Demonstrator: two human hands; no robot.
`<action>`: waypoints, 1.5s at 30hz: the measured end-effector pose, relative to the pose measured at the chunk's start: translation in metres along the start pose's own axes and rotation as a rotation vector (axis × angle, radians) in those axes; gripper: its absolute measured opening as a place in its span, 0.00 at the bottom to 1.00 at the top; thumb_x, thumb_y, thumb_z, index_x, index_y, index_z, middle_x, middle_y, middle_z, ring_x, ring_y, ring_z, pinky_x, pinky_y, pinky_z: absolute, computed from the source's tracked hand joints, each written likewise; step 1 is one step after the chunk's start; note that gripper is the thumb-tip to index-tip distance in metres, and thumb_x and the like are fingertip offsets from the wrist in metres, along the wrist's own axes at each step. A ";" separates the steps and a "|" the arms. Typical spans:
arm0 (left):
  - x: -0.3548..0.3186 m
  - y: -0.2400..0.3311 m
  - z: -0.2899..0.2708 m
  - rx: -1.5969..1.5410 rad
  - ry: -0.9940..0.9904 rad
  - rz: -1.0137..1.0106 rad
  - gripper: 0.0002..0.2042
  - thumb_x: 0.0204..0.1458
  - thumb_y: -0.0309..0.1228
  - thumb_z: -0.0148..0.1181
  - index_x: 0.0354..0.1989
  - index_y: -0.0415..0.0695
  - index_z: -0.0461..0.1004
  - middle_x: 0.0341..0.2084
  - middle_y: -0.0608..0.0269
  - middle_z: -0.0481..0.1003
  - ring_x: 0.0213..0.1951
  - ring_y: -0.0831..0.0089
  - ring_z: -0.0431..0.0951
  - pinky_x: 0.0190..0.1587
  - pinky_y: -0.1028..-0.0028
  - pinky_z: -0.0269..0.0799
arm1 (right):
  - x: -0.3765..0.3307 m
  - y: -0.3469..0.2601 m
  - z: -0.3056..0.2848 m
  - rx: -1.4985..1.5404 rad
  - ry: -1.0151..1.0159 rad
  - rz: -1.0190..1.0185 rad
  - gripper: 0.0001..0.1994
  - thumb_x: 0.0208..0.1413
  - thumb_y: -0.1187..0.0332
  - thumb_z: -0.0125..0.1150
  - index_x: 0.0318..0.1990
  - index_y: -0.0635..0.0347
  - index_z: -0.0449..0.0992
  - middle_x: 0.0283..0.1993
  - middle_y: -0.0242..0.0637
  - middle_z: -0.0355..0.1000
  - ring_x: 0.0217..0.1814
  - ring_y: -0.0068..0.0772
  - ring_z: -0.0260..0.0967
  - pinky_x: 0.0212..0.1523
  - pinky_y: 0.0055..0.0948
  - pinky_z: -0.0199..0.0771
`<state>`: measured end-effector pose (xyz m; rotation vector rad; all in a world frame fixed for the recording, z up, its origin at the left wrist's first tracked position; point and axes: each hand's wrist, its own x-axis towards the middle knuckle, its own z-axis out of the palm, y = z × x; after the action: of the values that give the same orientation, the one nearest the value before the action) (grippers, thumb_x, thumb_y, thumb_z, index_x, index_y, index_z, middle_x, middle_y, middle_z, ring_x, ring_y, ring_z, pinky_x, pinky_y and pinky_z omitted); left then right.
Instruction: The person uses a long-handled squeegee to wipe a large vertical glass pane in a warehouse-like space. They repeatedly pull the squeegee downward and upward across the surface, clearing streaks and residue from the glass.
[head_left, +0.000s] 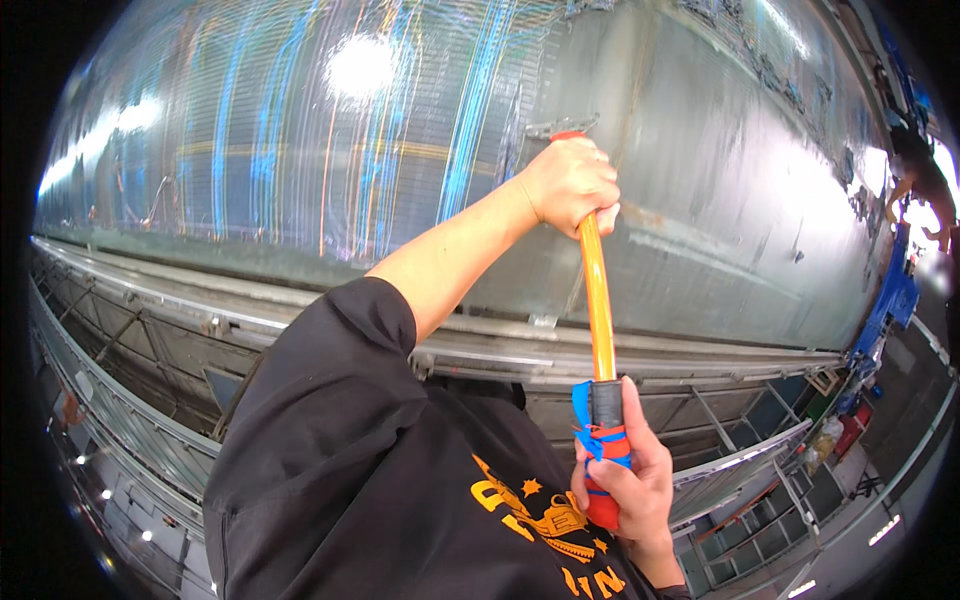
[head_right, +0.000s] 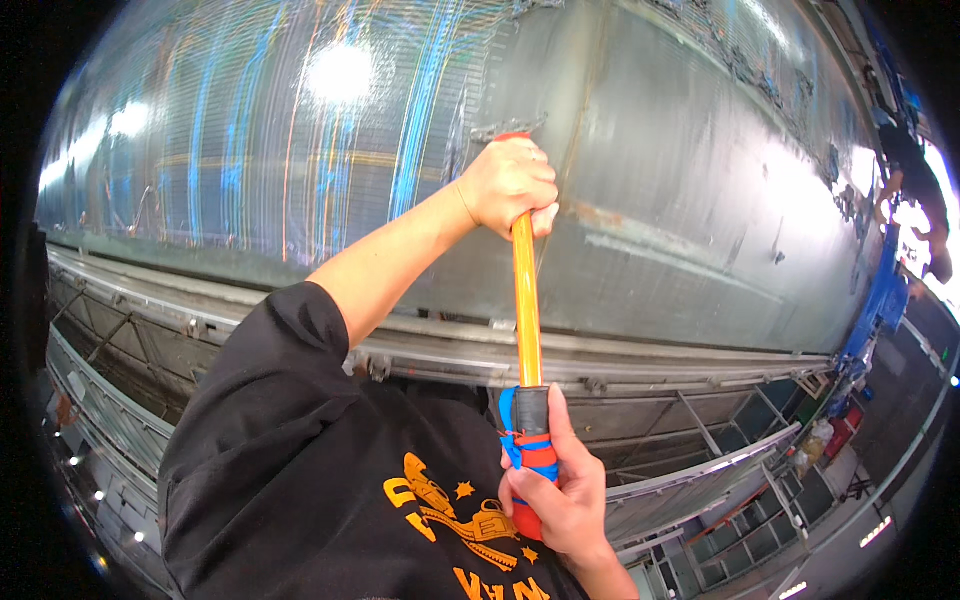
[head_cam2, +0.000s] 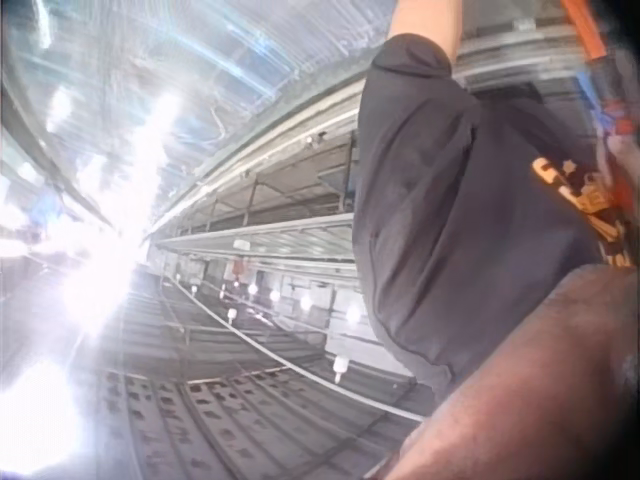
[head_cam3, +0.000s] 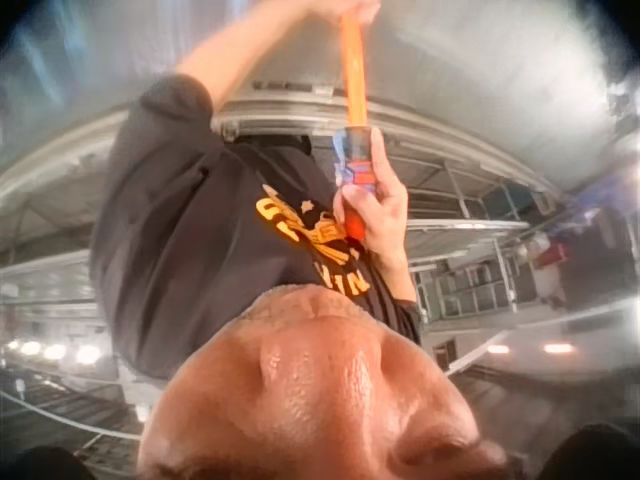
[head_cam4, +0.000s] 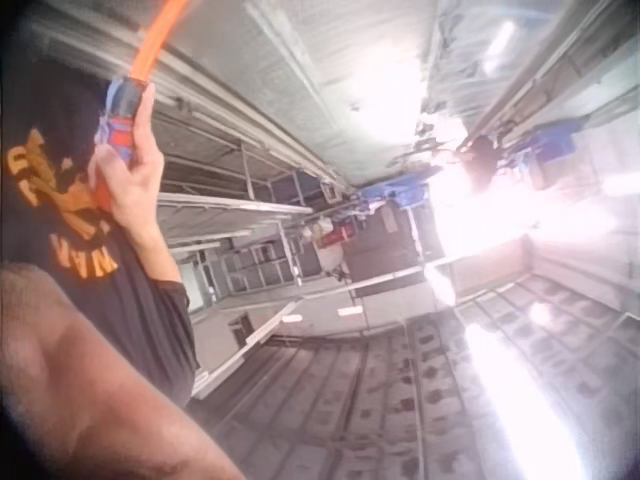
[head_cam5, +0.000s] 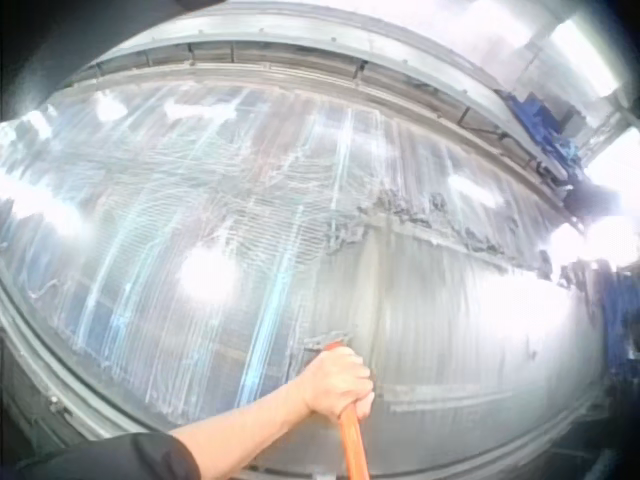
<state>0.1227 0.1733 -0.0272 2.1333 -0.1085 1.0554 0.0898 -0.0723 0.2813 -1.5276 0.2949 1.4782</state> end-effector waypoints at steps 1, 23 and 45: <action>0.015 -0.021 -0.003 0.003 0.007 0.008 0.15 0.38 0.33 0.65 0.12 0.51 0.62 0.13 0.66 0.63 0.19 0.61 0.69 0.25 0.62 0.65 | 0.014 -0.019 0.002 0.019 0.005 -0.008 0.45 0.60 0.83 0.57 0.84 0.55 0.45 0.46 0.47 0.74 0.30 0.32 0.75 0.32 0.31 0.80; 0.060 -0.009 0.017 -0.047 -0.249 0.102 0.14 0.43 0.36 0.68 0.15 0.50 0.68 0.17 0.64 0.70 0.27 0.57 0.74 0.34 0.58 0.69 | -0.001 0.027 -0.034 0.107 0.004 -0.270 0.42 0.66 0.74 0.60 0.84 0.57 0.46 0.52 0.49 0.75 0.44 0.38 0.80 0.36 0.35 0.86; -0.121 0.187 -0.016 0.047 -0.063 -0.090 0.17 0.40 0.31 0.67 0.11 0.50 0.61 0.13 0.65 0.63 0.19 0.61 0.68 0.26 0.62 0.64 | -0.131 0.165 -0.013 -0.176 0.127 -0.186 0.32 0.61 0.84 0.59 0.74 0.65 0.62 0.46 0.40 0.74 0.32 0.19 0.71 0.33 0.23 0.74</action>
<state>-0.0371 0.0205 0.0009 2.1933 -0.0175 0.9473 -0.0528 -0.2227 0.3185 -1.7436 0.0951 1.2904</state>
